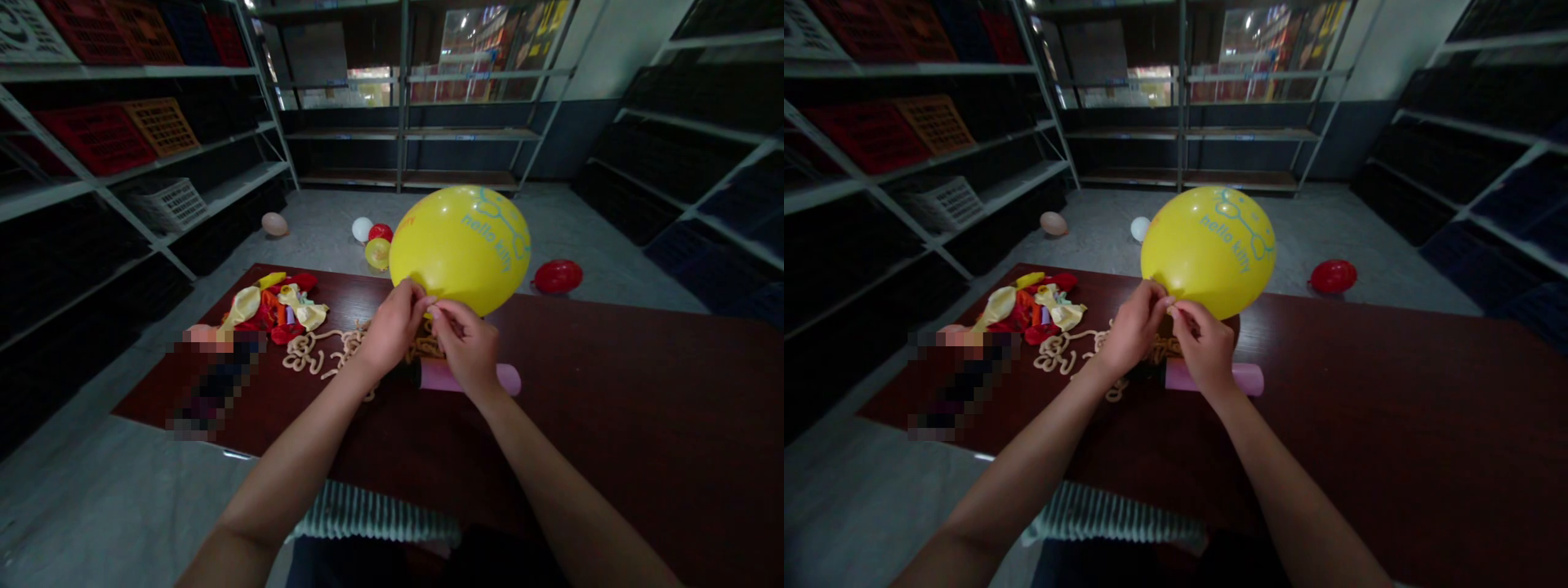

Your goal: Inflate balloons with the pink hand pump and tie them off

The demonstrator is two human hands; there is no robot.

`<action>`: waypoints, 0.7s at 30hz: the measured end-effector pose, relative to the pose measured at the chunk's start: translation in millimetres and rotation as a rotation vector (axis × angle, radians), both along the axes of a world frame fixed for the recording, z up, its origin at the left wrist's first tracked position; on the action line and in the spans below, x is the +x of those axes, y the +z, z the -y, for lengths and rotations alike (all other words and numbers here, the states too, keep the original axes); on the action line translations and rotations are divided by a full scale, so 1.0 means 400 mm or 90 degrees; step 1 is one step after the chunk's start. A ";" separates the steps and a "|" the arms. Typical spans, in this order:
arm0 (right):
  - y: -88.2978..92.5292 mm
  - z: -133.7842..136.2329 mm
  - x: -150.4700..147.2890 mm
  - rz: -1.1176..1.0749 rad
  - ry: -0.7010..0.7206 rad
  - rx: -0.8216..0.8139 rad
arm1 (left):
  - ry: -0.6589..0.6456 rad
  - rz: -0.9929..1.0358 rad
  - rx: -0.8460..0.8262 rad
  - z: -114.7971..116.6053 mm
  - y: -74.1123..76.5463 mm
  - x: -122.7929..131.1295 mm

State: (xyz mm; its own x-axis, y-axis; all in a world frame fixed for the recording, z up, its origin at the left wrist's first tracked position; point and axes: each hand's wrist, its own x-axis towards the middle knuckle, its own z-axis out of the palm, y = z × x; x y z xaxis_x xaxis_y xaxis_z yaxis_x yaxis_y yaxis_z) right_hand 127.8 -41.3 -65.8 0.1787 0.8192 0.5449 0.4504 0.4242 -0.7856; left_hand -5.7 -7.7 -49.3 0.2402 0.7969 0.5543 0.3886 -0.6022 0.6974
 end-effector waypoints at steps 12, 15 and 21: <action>0.039 -0.013 0.001 -0.492 0.261 -0.185 | -0.107 0.067 0.088 0.010 0.024 -0.011; 0.039 -0.013 0.002 -0.494 0.278 -0.177 | -0.092 0.091 0.126 0.005 0.022 -0.008; 0.032 -0.009 -0.005 -0.425 0.260 -0.145 | -0.036 0.115 0.167 0.006 0.021 -0.007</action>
